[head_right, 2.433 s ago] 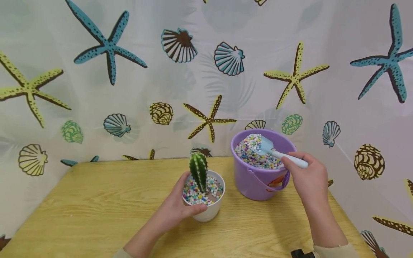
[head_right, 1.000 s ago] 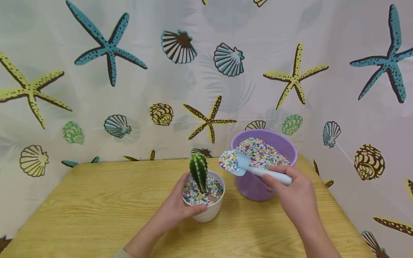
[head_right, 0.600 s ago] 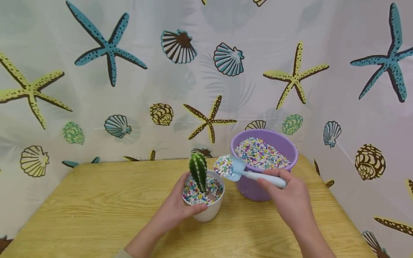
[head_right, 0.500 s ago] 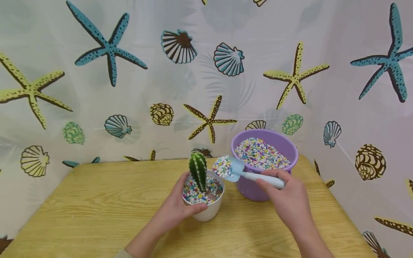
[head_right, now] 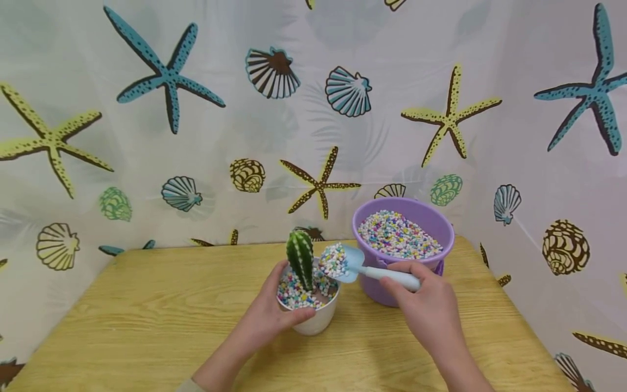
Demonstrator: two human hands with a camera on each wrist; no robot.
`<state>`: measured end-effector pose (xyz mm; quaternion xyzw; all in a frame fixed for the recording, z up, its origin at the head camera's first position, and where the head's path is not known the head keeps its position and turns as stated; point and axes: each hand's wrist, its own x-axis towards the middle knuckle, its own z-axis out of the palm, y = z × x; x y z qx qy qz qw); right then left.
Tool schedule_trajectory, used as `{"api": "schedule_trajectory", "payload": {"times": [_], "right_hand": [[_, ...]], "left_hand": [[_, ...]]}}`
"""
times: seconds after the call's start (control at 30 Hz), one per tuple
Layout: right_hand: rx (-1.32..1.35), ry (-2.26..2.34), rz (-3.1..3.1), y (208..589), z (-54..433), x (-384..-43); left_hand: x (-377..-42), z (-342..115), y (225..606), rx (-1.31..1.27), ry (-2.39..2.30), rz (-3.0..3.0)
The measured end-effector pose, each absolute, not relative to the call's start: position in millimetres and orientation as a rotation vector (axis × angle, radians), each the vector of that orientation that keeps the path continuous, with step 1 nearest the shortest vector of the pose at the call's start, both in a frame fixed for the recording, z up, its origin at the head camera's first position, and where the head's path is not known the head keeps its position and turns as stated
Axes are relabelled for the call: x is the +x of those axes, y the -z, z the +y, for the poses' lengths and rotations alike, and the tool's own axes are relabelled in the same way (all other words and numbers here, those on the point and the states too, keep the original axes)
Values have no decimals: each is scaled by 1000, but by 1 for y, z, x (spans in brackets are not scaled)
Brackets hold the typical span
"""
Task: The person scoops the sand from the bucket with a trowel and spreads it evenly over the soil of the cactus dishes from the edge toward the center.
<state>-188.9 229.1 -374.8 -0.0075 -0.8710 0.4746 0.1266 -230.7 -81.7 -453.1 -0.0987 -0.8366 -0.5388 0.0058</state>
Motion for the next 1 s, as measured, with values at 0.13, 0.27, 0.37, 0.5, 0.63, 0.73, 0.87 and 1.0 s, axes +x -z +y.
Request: {"api": "schedule_trajectory", "payload": {"times": [0.13, 0.27, 0.37, 0.5, 0.63, 0.73, 0.87, 1.0], "right_hand": [[-25, -1390, -2547, 376, 227, -190], [-35, -1378, -2570, 377, 224, -191], [-25, -1344, -2578, 378, 222, -191], [-2, -1288, -2568, 380, 219, -191], [15, -1254, -2560, 381, 217, -190], [25, -1246, -2561, 381, 216, -190], [30, -1225, -2571, 382, 215, -189], [47, -1165, -2580, 381, 213, -188]], "left_hand": [[-230, -81, 453, -291, 1688, -2611], [-231, -81, 455, -271, 1683, -2614], [-233, -80, 456, -259, 1687, -2611], [-234, -78, 458, -258, 1693, -2587], [-235, -77, 457, -268, 1709, -2566], [-234, -81, 455, -271, 1775, -2578], [-233, -88, 450, -284, 1871, -2602], [-234, -90, 447, -293, 1856, -2619]]}}
